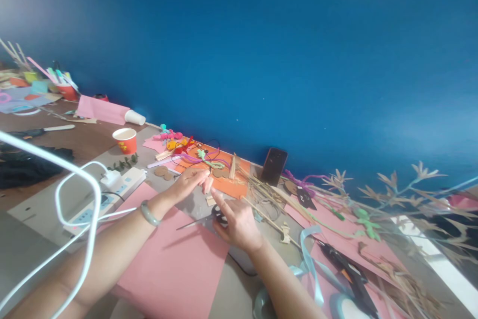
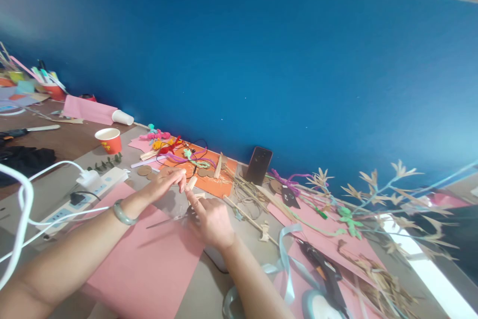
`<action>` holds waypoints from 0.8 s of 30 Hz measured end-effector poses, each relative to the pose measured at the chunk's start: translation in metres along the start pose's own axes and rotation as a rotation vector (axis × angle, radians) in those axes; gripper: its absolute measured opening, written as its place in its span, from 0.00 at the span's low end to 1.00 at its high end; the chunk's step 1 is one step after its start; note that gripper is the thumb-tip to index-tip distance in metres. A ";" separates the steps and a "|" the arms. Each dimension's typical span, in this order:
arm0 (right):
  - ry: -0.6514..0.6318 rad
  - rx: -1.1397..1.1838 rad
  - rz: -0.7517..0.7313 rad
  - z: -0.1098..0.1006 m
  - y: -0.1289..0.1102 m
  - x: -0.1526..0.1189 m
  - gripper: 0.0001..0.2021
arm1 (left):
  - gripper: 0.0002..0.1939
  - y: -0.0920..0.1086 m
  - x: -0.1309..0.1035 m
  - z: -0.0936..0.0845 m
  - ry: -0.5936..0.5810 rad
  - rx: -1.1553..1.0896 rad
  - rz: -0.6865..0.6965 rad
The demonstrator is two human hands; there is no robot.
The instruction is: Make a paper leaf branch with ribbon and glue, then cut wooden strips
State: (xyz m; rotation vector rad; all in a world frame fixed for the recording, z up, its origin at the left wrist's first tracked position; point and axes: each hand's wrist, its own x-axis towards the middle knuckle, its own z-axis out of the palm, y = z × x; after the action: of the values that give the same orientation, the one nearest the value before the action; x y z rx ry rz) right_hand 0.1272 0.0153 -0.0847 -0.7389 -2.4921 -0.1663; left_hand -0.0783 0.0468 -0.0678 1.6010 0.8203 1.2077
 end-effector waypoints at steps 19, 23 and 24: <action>-0.113 -0.339 -0.045 -0.009 0.017 0.001 0.34 | 0.20 0.004 -0.006 0.000 -0.264 -0.009 -0.170; -0.103 -0.328 -0.056 -0.011 0.019 0.001 0.32 | 0.19 0.005 -0.008 0.000 -0.290 -0.076 -0.188; -0.102 -0.325 -0.055 -0.011 0.020 0.001 0.32 | 0.19 0.005 -0.008 0.000 -0.287 -0.092 -0.188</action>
State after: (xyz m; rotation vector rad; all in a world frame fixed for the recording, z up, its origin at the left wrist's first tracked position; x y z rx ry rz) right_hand 0.1420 0.0296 -0.0752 -0.8252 -2.6154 -0.5778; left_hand -0.0804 0.0378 -0.0655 1.5404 0.7018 0.8468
